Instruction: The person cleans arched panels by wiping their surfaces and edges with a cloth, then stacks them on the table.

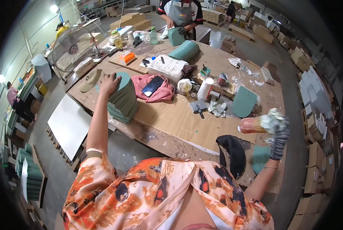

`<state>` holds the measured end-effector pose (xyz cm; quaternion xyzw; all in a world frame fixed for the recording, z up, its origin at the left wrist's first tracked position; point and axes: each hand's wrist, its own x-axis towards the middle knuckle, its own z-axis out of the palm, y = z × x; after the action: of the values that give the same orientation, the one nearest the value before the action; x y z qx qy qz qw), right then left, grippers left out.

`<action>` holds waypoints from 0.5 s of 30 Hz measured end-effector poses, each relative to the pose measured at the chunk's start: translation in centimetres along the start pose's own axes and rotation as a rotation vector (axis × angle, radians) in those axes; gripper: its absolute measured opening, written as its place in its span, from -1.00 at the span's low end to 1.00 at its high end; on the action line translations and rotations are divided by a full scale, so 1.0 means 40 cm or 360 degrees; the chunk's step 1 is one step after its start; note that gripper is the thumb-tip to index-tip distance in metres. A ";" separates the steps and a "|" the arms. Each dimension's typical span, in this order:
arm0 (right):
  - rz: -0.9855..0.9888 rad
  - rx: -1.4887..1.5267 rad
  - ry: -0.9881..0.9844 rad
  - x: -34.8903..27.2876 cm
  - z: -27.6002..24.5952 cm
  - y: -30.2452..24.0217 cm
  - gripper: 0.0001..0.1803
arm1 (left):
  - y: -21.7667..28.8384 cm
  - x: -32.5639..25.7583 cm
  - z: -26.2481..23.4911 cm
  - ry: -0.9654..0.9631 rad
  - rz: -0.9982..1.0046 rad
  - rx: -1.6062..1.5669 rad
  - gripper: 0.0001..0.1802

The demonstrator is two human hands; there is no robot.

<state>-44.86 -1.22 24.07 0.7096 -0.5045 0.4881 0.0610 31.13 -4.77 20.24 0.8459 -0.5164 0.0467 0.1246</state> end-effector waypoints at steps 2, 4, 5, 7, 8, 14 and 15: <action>0.0207 0.0223 -0.0131 -0.002 0.035 -0.044 -0.51 | 0.025 0.002 0.005 -0.0014 0.0026 -0.0008 -0.37; 0.0214 0.0221 -0.0045 -0.005 0.021 -0.042 -0.55 | 0.026 -0.006 0.006 0.0045 0.0003 -0.0054 -0.35; 0.0251 0.0194 -0.0018 -0.003 -0.005 -0.046 -0.55 | 0.011 -0.005 0.005 0.0018 -0.0026 -0.0078 -0.33; 0.0175 -0.0160 0.0241 -0.005 -0.086 -0.066 -0.46 | -0.027 -0.010 0.006 -0.0016 -0.0087 -0.0110 -0.31; -0.0201 -0.0381 0.0381 -0.015 -0.165 -0.031 -0.46 | -0.031 -0.010 0.007 -0.0030 -0.0044 -0.0084 -0.31; -0.0781 -0.1568 0.0797 0.047 -0.464 -0.179 -0.53 | -0.005 0.008 0.008 -0.0071 -0.0051 -0.0107 -0.29; -0.0744 -0.1517 0.0914 0.030 -0.485 -0.212 -0.53 | -0.001 0.012 0.014 -0.0075 -0.0027 -0.0116 -0.29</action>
<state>-50.50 13.32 38.40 0.5360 -0.4617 0.3538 0.6118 31.36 -5.31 19.81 0.8460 -0.5134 0.0067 0.1435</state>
